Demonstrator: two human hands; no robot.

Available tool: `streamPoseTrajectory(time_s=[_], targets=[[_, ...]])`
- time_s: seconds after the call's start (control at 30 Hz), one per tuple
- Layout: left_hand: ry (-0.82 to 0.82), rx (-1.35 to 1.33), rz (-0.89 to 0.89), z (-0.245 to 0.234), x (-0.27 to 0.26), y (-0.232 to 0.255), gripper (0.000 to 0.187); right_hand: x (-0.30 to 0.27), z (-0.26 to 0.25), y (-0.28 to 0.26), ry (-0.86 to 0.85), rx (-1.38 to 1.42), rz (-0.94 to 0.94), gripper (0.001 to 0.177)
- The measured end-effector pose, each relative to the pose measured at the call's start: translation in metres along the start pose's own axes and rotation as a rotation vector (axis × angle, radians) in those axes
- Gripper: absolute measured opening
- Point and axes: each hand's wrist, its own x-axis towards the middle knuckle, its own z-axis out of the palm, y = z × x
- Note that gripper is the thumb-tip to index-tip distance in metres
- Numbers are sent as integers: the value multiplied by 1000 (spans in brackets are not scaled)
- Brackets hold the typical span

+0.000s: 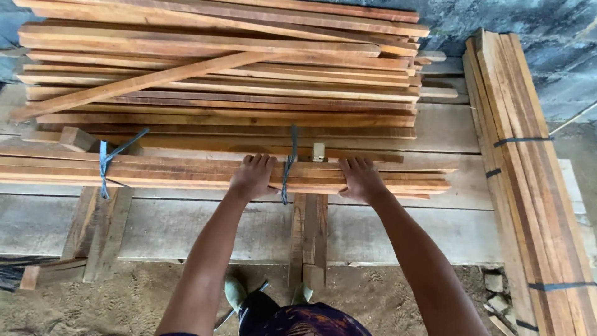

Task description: Bundling multiple long wooden strips together using black rubberized straps.

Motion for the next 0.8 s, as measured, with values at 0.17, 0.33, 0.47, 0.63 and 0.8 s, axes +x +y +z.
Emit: streamPoseTrajectory(time_s=[0.17,0.33,0.47,0.63,0.8], targets=[[-5,-8,2,5,-1,0,95,-4,14,6,-34,67,19,91],[1,-20,32,8,-4,-1,95,-4,-5,-2,-140,108,72,85],[-5,-18,22,4,-4,1,95,-6,-8,-5,-95,71,81,85],[-12,-21,16,-6,0,2,90,-4,-13,-8,-134,70,141,81],[-109,-60,-6,-18,-3,4,89,-2,-31,-25,-120,72,180,77]])
